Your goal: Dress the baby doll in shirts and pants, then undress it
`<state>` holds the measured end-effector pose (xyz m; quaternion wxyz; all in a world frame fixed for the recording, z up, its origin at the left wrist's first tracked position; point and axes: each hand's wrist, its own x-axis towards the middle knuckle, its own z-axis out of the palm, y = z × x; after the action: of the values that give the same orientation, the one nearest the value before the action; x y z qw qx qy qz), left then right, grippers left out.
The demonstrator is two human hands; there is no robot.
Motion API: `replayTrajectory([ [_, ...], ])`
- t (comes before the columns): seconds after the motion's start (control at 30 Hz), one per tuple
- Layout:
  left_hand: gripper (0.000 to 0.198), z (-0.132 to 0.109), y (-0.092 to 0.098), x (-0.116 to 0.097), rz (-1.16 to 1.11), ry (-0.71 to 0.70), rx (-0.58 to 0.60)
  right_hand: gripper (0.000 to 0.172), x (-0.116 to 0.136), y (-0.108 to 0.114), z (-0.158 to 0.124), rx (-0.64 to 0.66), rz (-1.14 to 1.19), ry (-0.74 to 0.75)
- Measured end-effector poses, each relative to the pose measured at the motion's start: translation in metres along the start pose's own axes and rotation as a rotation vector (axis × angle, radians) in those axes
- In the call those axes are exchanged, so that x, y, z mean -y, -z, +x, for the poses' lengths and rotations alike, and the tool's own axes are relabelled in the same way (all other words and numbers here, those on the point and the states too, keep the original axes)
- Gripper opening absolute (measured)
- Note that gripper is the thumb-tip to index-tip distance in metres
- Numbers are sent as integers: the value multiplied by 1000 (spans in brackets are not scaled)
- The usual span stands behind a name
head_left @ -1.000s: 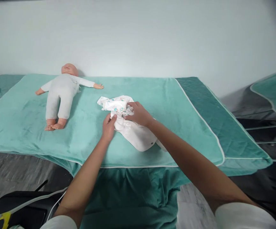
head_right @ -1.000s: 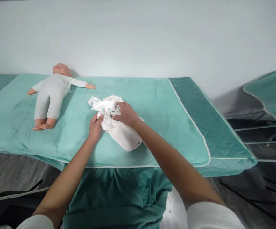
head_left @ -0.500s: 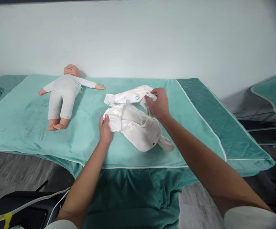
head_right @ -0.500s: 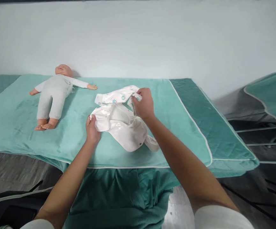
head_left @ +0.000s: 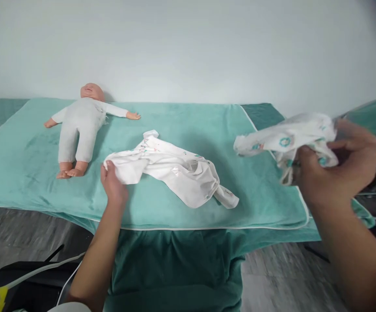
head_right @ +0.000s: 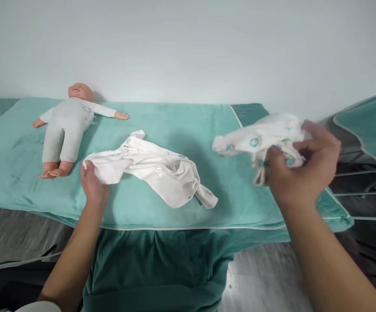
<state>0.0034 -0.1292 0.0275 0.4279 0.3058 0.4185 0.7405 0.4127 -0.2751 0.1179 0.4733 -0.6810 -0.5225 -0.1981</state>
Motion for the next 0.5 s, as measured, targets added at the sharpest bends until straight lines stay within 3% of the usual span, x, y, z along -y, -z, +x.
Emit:
replayTrajectory([
  [0.1,33,15,17,-16,142,-129,-72,32,-24,-4,-34,145,-114,-131],
  [0.23,31,27,31,-23,576,-386,-65,39,-67,-40,-64,314,-61,-122],
  [0.3,35,25,29,-22,817,-576,71,53,-79,-60,-69,362,-20,-166],
  [0.37,32,19,20,-20,1002,-735,292,74,-81,-76,-68,404,-9,-238],
  [0.43,31,12,6,-15,1140,-799,521,90,-74,-87,-63,456,-58,-231],
  [0.5,35,7,-11,-8,1250,-776,695,85,-61,-94,-57,535,-167,-143],
])
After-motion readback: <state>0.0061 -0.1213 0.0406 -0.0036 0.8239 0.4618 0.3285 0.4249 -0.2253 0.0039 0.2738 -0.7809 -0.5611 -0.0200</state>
